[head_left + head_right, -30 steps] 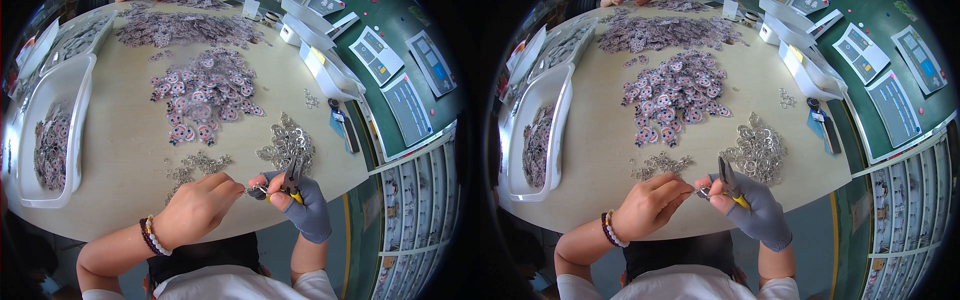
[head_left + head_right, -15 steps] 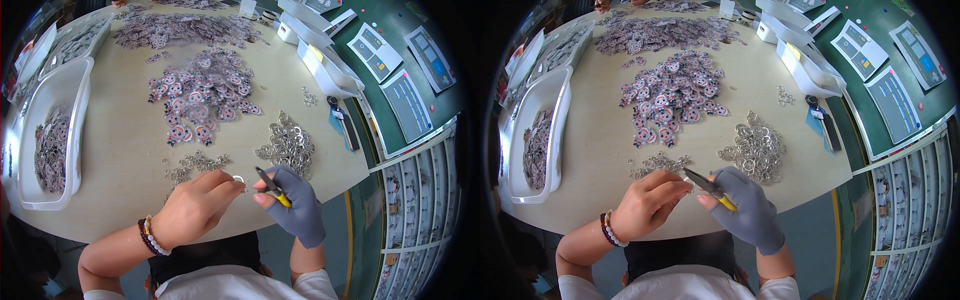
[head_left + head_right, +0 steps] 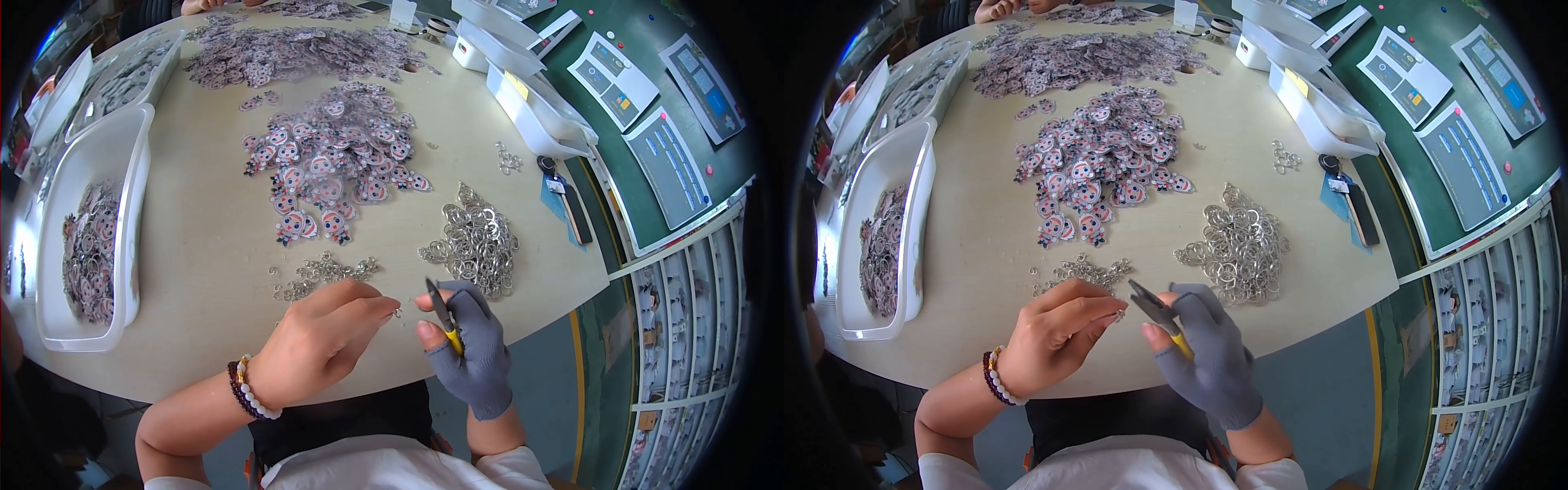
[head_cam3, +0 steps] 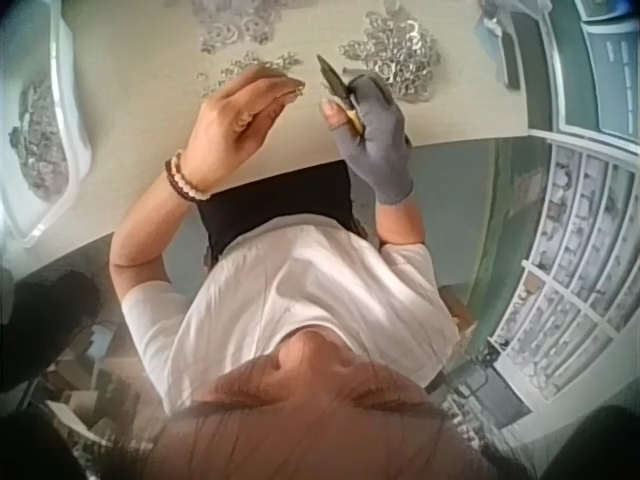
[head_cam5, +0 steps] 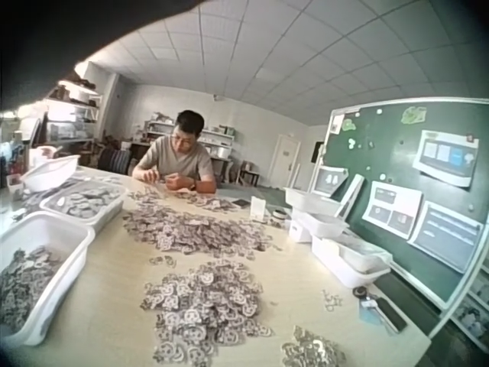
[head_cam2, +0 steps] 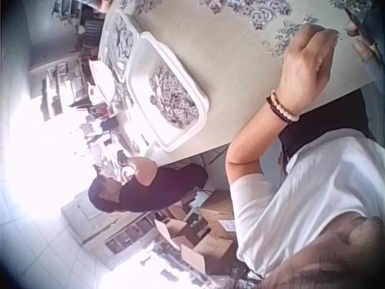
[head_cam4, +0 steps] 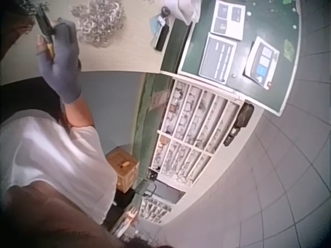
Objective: The person assembles keychains by attaching metal rings and plastic charms to them with pliers.
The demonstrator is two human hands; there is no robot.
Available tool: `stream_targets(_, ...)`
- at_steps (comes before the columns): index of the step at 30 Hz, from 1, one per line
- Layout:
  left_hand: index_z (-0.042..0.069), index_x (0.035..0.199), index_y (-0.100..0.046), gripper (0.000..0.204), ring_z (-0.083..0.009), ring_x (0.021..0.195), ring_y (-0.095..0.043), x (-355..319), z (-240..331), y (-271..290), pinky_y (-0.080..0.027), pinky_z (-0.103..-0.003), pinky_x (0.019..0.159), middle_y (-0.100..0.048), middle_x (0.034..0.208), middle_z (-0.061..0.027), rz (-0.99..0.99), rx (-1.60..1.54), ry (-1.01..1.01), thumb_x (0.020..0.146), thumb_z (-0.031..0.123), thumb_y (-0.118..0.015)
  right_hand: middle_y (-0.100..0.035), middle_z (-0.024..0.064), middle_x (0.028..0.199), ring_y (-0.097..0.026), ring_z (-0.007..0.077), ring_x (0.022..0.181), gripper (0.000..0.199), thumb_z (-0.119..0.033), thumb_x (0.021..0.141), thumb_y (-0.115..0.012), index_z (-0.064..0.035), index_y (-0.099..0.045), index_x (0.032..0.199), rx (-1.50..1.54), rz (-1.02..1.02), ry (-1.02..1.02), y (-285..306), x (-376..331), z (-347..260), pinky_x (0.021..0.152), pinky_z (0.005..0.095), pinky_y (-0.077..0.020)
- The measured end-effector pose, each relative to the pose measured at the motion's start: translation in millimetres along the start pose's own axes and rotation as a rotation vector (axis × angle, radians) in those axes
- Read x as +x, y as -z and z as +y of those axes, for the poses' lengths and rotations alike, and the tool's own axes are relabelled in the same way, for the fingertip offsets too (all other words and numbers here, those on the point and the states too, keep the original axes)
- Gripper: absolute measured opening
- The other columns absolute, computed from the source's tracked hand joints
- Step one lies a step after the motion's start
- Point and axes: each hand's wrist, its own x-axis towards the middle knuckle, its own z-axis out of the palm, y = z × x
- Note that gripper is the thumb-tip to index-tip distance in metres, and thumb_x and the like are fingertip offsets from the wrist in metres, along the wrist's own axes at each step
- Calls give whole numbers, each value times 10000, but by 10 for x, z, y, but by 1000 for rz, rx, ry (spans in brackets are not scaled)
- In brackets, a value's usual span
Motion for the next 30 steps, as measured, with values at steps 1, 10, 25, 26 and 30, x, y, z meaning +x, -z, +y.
stream_targets(1, -23, 1072, -622, 294, -305, 782, -618, 0, -2, 7, -513, -361, 672, -612, 928, -149, 0, 5, 2, 786, -89, -622, -583, 159, 931, -609, 288, 790, 241, -126, 863, -702, 8, -597, 1033, 5, 0, 2, 16, 1, 20, 688, 348, -494)
stream_targets(10, -28, 1043, -643, 297, -286, 759, -627, 3, 2, -5, -514, -333, 644, -624, 926, -149, 85, 8, -17, 759, -115, -631, -550, 153, 994, -572, 326, 819, 332, -147, 798, -730, -8, -603, 1071, -303, -39, 83, 37, -96, 20, 730, 405, -477)
stream_targets(25, -34, 987, -639, 240, -279, 729, -635, 9, -48, -1, -522, -338, 610, -626, 904, -142, 119, 181, -123, 752, -66, -674, -572, 86, 801, -572, 266, 648, 189, -180, 858, -675, -26, -585, 921, -356, -47, 95, -69, -87, 4, 563, 376, -474)
stream_targets(26, -36, 986, -637, 234, -280, 733, -634, 15, -57, 3, -525, -341, 613, -623, 897, -139, 121, 214, -130, 756, -60, -671, -574, 90, 798, -577, 269, 647, 193, -180, 858, -675, -22, -584, 921, -342, -52, 93, -88, -79, 32, 560, 376, -477)
stream_targets(30, -51, 1014, -637, 259, -282, 783, -638, 39, -26, 141, -535, -339, 657, -627, 918, -144, 87, 362, -147, 757, -64, -657, -577, 147, 795, -594, 309, 655, 215, -142, 870, -674, 43, -583, 929, -174, -126, -7, -132, 47, 9, 600, 360, -485)
